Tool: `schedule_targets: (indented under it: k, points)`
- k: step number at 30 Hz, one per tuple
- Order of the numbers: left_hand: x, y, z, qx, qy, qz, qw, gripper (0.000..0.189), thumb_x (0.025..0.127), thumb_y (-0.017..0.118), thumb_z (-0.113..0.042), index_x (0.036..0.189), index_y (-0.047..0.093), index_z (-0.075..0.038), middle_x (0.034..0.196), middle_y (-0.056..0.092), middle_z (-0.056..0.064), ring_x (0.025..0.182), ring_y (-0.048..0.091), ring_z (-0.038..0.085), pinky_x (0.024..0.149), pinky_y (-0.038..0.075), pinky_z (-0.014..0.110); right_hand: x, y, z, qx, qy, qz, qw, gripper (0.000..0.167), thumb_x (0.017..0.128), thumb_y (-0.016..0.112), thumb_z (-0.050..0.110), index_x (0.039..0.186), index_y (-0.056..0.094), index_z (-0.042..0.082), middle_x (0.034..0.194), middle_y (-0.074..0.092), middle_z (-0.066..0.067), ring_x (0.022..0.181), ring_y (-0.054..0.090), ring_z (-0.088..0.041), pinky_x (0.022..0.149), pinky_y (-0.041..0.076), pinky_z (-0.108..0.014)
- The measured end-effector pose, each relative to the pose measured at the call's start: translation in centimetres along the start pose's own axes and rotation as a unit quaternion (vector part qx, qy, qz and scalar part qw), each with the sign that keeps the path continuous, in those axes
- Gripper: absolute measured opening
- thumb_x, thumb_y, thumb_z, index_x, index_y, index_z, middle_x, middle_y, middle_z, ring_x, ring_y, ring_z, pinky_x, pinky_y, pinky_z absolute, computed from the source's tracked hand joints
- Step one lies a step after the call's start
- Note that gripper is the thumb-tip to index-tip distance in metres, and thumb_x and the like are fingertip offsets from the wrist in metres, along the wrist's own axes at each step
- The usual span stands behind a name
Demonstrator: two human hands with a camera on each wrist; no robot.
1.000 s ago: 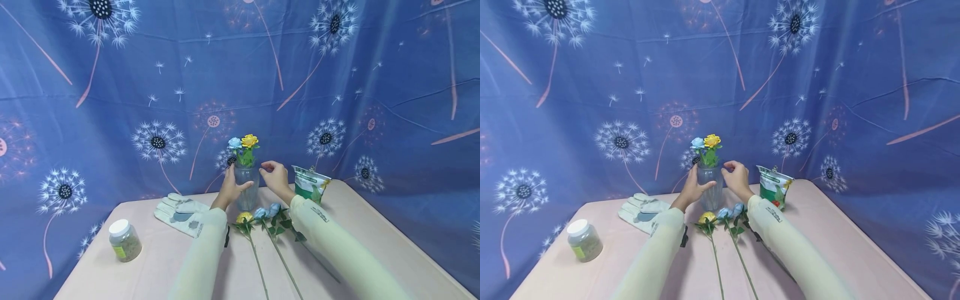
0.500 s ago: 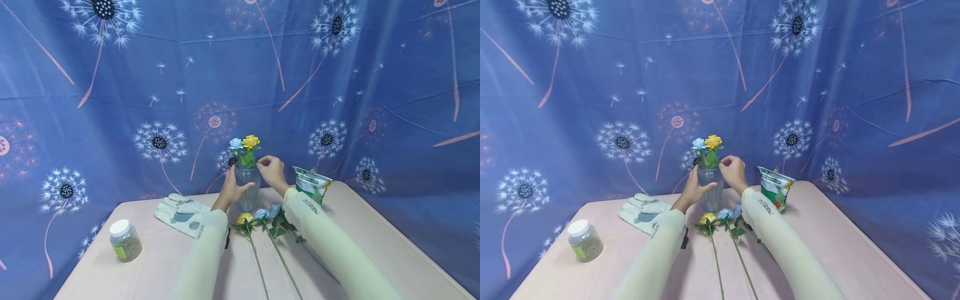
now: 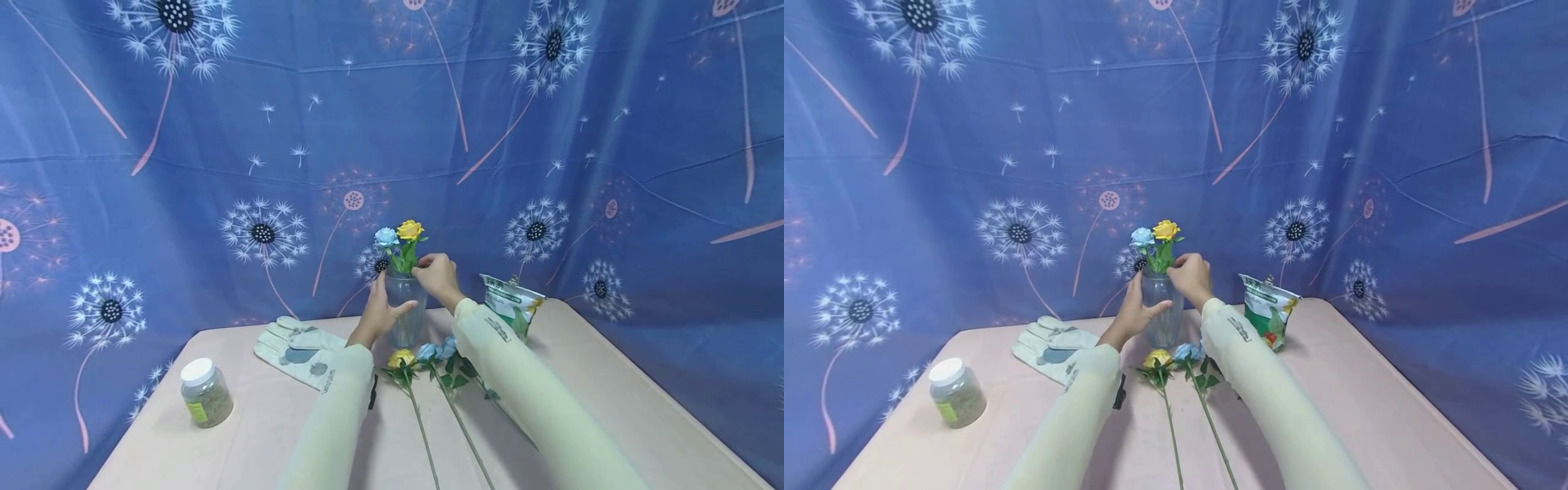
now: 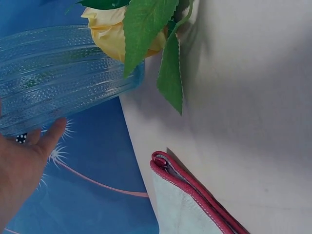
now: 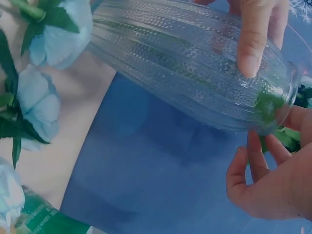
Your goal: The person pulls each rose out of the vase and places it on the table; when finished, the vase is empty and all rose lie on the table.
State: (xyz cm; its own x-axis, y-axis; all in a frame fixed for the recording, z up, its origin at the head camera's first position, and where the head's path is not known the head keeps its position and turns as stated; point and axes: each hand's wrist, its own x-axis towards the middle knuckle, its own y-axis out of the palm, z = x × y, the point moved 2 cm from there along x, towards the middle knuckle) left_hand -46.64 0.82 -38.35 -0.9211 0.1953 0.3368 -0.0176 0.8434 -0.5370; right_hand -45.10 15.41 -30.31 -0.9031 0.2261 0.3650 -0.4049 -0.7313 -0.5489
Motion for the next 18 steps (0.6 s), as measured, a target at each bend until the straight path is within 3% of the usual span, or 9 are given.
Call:
schedule_targets:
  k: [5, 11, 14, 18]
  points:
    - [0.05, 0.13, 0.14, -0.002, -0.003, 0.000, 1.0000, 0.111, 0.084, 0.075, -0.052, 0.160, 0.004, -0.014, 0.163, 0.013, 0.018, 0.146, 0.024, 0.039, 0.113, 0.031, 0.055, 0.16, 0.12, 0.01, -0.005, 0.019, -0.006, 0.9998, 0.018, 0.090, 0.071, 0.019, 0.104, 0.076, 0.009, 0.106, 0.073, -0.008, 0.097, 0.066, -0.027, 0.082, 0.055, -0.044]
    - [0.17, 0.24, 0.25, -0.004, -0.003, 0.001, 1.0000, 0.111, 0.084, 0.076, -0.050, 0.160, 0.004, -0.013, 0.162, 0.014, 0.019, 0.146, 0.024, 0.039, 0.114, 0.030, 0.055, 0.37, 0.27, -0.17, -0.011, 0.010, -0.027, 0.9995, 0.013, 0.090, 0.071, 0.020, 0.096, 0.078, 0.011, 0.098, 0.075, -0.006, 0.092, 0.067, -0.026, 0.077, 0.055, -0.044]
    - [0.12, 0.14, 0.18, -0.010, 0.003, -0.006, 0.9999, 0.109, 0.085, 0.077, -0.046, 0.160, 0.006, -0.011, 0.160, 0.016, 0.021, 0.145, 0.026, 0.041, 0.113, 0.030, 0.056, 0.54, 0.27, -0.20, 0.006, -0.010, -0.041, 0.9991, 0.013, 0.092, 0.069, 0.020, 0.097, 0.077, 0.011, 0.098, 0.075, -0.007, 0.093, 0.066, -0.027, 0.079, 0.054, -0.044]
    - [-0.05, 0.12, 0.08, -0.007, 0.010, -0.008, 0.9999, 0.109, 0.084, 0.078, -0.045, 0.159, 0.007, -0.009, 0.159, 0.018, 0.023, 0.144, 0.027, 0.042, 0.114, 0.030, 0.055, 0.69, 0.03, -0.44, 0.055, -0.042, -0.080, 0.9944, 0.014, 0.098, 0.060, 0.017, 0.101, 0.070, 0.008, 0.097, 0.072, -0.010, 0.092, 0.064, -0.029, 0.092, 0.047, -0.045]
